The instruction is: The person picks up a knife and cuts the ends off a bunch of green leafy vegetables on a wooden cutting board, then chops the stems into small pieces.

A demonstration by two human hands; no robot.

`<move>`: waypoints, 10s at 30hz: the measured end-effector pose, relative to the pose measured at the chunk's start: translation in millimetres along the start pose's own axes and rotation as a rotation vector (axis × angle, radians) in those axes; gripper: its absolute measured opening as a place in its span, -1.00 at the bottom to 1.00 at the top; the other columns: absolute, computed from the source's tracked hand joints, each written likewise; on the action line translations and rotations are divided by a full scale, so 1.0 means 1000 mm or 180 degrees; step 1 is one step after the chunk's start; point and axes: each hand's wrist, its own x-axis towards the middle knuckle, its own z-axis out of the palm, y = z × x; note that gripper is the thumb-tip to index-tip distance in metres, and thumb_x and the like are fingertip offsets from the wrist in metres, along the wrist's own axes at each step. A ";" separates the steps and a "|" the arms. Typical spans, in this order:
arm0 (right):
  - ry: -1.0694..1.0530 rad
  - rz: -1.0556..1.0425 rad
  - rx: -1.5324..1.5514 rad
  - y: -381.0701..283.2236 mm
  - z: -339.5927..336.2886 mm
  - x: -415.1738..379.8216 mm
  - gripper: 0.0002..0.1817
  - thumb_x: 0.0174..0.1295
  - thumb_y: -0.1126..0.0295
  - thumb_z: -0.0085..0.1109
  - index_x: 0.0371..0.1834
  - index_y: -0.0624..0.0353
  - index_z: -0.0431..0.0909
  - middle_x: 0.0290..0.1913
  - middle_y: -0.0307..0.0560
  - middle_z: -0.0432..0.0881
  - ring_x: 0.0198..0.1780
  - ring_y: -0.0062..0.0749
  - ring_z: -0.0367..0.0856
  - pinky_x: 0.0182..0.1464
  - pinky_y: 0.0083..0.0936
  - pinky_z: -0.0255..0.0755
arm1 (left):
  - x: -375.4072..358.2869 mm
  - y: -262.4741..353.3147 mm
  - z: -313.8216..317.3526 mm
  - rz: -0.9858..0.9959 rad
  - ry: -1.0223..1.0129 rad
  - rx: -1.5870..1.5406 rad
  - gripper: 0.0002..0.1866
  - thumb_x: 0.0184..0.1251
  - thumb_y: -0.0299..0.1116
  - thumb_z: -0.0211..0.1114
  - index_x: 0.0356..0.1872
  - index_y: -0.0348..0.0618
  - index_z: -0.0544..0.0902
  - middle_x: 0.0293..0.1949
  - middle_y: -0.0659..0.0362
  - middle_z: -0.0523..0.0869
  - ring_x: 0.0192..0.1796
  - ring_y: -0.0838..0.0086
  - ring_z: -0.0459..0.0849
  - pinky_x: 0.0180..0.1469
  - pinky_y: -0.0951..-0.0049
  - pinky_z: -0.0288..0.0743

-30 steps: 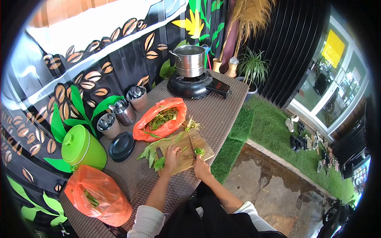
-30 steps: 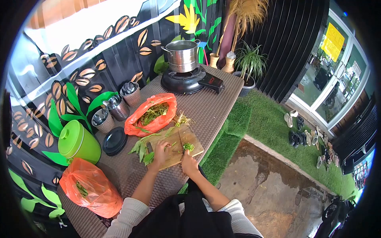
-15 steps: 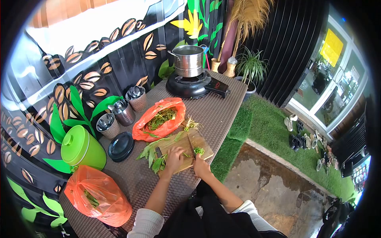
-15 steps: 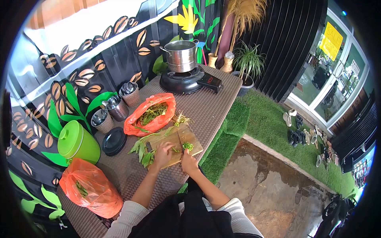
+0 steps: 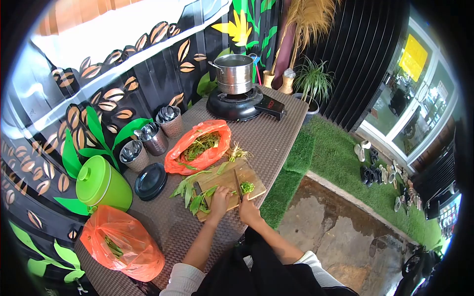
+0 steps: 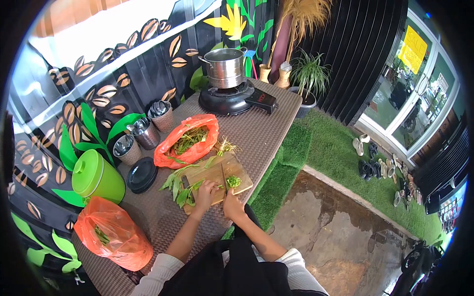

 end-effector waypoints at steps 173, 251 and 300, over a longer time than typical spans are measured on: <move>-0.0547 -0.1573 0.3898 0.010 -0.051 -0.031 -0.65 0.43 0.34 -0.12 0.22 0.03 0.10 -0.59 -0.35 0.18 -0.62 -0.69 0.11 -0.59 -0.67 0.05 | 0.005 0.083 -0.005 -0.2077 -0.0437 -0.5349 -0.83 0.35 -0.37 0.18 -0.13 -0.20 0.60 -0.22 0.20 0.64 -0.17 0.53 0.56 -0.05 0.48 0.48; 0.0549 -0.0474 -0.0419 0.025 -0.012 0.008 -0.61 0.39 0.11 -0.18 -0.17 0.30 0.36 -0.49 0.31 0.60 -0.37 0.24 0.61 -0.31 0.02 0.49 | -0.003 0.033 0.024 -0.0264 0.0541 0.0344 -0.92 0.07 -0.44 0.31 -0.44 -0.23 0.69 -0.41 0.10 0.65 -0.22 0.22 0.53 -0.16 0.27 0.40; 0.0112 -0.0274 -0.0120 0.018 0.002 0.028 -0.62 0.39 0.12 -0.21 -0.04 0.27 0.26 -0.26 0.37 0.59 -0.18 0.26 0.61 -0.15 0.06 0.47 | -0.012 0.012 0.023 -0.0407 0.0658 -0.0365 -0.88 -0.04 -0.50 0.37 -0.40 -0.20 0.75 -0.47 0.09 0.64 -0.31 0.30 0.57 -0.22 0.36 0.44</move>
